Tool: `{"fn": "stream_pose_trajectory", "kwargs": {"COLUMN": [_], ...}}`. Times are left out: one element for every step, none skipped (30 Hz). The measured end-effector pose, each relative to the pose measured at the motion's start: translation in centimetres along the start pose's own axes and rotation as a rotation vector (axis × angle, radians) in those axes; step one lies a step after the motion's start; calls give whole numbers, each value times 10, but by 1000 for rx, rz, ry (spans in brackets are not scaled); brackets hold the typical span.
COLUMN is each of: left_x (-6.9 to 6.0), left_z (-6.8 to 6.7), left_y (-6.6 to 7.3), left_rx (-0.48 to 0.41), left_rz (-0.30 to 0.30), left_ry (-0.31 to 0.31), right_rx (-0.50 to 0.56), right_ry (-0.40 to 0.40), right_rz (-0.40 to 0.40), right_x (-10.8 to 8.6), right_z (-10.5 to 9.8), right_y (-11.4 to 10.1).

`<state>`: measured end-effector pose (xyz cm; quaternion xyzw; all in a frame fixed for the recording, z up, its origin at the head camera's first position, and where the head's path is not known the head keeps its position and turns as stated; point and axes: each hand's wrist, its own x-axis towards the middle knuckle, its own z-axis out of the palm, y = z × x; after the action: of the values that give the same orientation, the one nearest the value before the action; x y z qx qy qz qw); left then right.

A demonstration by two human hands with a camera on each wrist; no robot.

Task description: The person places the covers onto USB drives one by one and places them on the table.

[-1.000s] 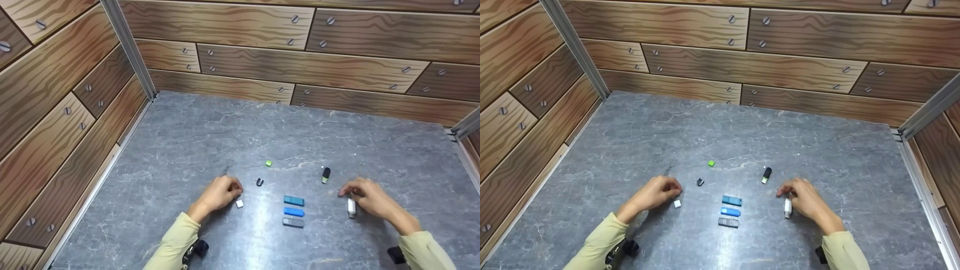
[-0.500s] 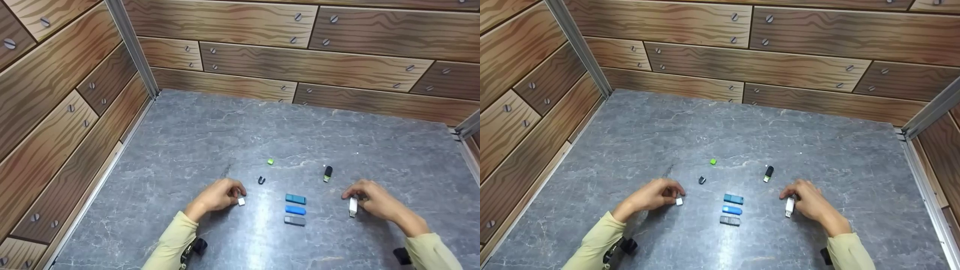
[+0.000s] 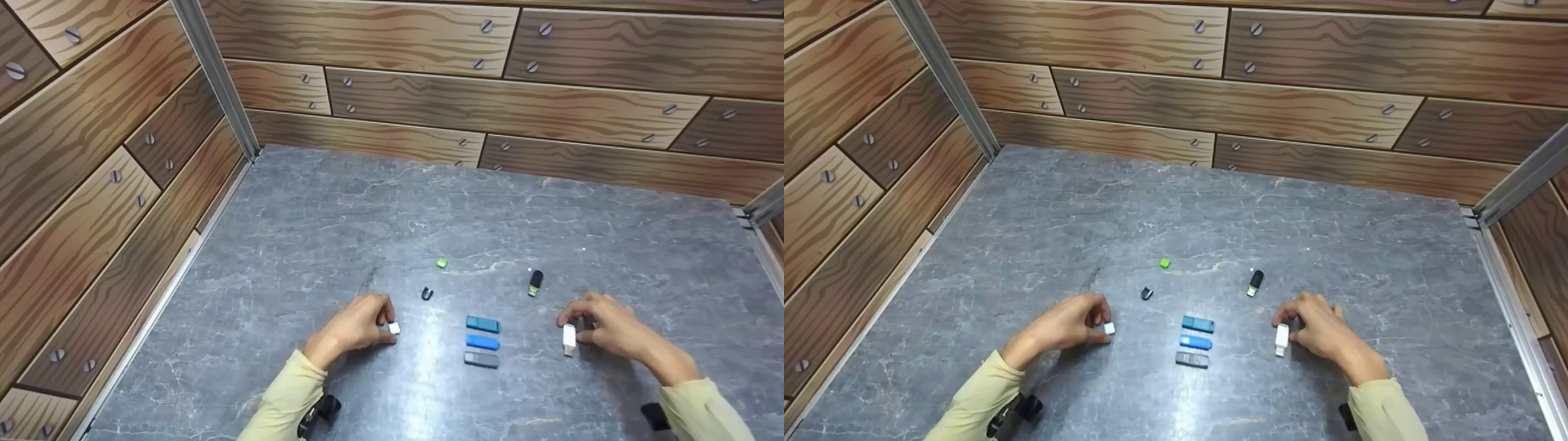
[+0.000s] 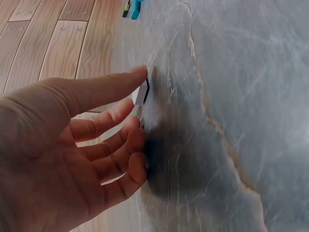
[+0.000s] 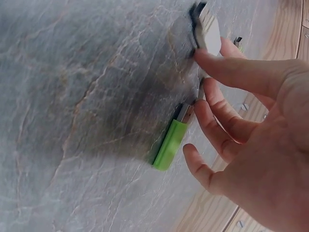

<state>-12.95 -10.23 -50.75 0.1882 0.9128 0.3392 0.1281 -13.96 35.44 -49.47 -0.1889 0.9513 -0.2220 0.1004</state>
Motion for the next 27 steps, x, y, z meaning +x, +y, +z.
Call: {"fn": "stream_pose_trajectory", "kwargs": {"left_x": [0,-1,-1,-2,-2,-2,-3,-2,-2,-2,-1,-1,0,0,1,1,2,2,3,4,4,5,5,6,6,6,7], "left_z": [1,2,2,3,4,4,5,5,5,6,6,7,7,8,8,8,9,9,9,10,10,10,11,11,12,13,13], "left_y": [0,0,0,-1,-1,-2,-2,-2,-3,-3,-3,-3,-3,-3,-2,-2,-2,-1,-1,0,0,1,2,3,4,5,7], "left_rx": [9,16,21,22,23,21,19,17,14,10,5,-1,-11,-25,-41,-57,-74,-89,-103,-113,-119,-123,-128,-134,-137,-139,-140], "left_rz": [5,10,11,19,23,26,28,31,33,34,29,24,20,13,8,1,-6,-12,-19,-23,-24,-26,-28,-28,-26,-21,-16], "left_ry": [10,20,29,41,51,60,67,72,77,80,79,78,79,81,83,88,94,104,113,122,131,141,148,153,157,163,170], "right_rx": [5,9,10,7,6,2,0,-4,-9,-11,-15,-19,-24,-29,-30,-27,-22,-14,-4,10,24,37,49,67,88,110,135], "right_ry": [-3,-3,-2,0,0,1,2,2,1,0,-2,-2,-2,-1,3,7,10,18,27,35,46,57,69,82,93,105,113], "right_rz": [8,12,16,20,23,25,21,23,25,27,26,26,24,28,26,26,30,34,37,41,39,38,33,30,28,26,22], "right_x": [0,0,0,0,1,1,1,1,1,1,1,1,0,0,0,0,0,0,-1,-1,-1,-1,-1,-2,-3,-3,-3], "right_z": [0,0,0,0,1,1,1,1,1,1,1,2,2,2,3,3,4,4,4,5,5,6,6,7,7,8,10], "right_y": [-1,-1,-2,-2,-3,-4,-4,-4,-4,-5,-5,-5,-4,-5,-5,-6,-6,-7,-8,-10,-11,-13,-15,-17,-20,-22,-25]}}
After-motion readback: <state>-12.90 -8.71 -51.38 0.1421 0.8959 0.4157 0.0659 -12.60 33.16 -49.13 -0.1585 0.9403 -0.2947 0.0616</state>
